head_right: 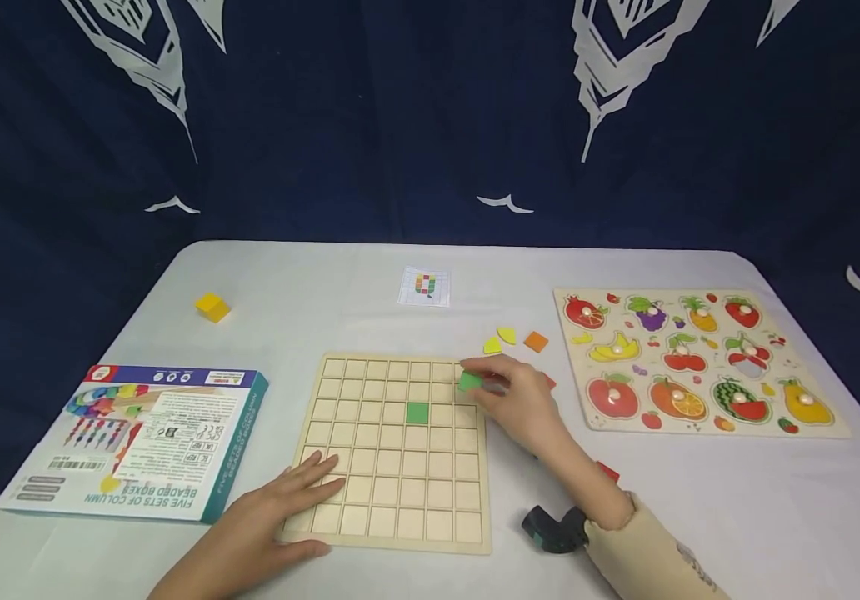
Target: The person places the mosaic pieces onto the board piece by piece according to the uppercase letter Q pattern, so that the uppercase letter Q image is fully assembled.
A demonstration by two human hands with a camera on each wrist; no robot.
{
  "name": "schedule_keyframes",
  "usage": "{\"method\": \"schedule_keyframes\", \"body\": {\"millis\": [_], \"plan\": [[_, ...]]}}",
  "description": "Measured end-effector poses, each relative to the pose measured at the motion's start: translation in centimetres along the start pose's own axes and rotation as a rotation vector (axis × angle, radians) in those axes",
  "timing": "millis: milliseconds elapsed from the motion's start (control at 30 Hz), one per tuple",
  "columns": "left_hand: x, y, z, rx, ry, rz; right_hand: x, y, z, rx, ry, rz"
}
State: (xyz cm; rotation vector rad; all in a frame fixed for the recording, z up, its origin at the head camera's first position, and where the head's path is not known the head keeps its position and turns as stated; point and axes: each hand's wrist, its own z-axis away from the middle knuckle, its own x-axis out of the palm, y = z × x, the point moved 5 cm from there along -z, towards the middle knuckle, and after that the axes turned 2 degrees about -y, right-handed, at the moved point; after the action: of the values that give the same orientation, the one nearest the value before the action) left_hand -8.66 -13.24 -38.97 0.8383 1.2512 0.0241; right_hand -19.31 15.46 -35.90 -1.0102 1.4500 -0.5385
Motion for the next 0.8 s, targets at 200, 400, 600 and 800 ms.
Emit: {"method": "schedule_keyframes", "body": {"millis": [200, 400, 600, 800], "plan": [[0.0, -0.1, 0.0, 0.001, -0.002, 0.003, 3.4, -0.8, 1.1, 0.006, -0.135, -0.15], [-0.1, 0.0, -0.1, 0.017, 0.008, -0.016, 5.2, -0.9, 1.3, -0.037, -0.209, -0.205], [-0.2, 0.1, -0.2, 0.008, 0.0, 0.007, 6.1, -1.2, 1.2, -0.108, -0.231, -0.113], [-0.1, 0.1, -0.2, 0.007, 0.001, -0.009, 6.6, -1.5, 1.3, -0.148, -0.215, -0.012]]}}
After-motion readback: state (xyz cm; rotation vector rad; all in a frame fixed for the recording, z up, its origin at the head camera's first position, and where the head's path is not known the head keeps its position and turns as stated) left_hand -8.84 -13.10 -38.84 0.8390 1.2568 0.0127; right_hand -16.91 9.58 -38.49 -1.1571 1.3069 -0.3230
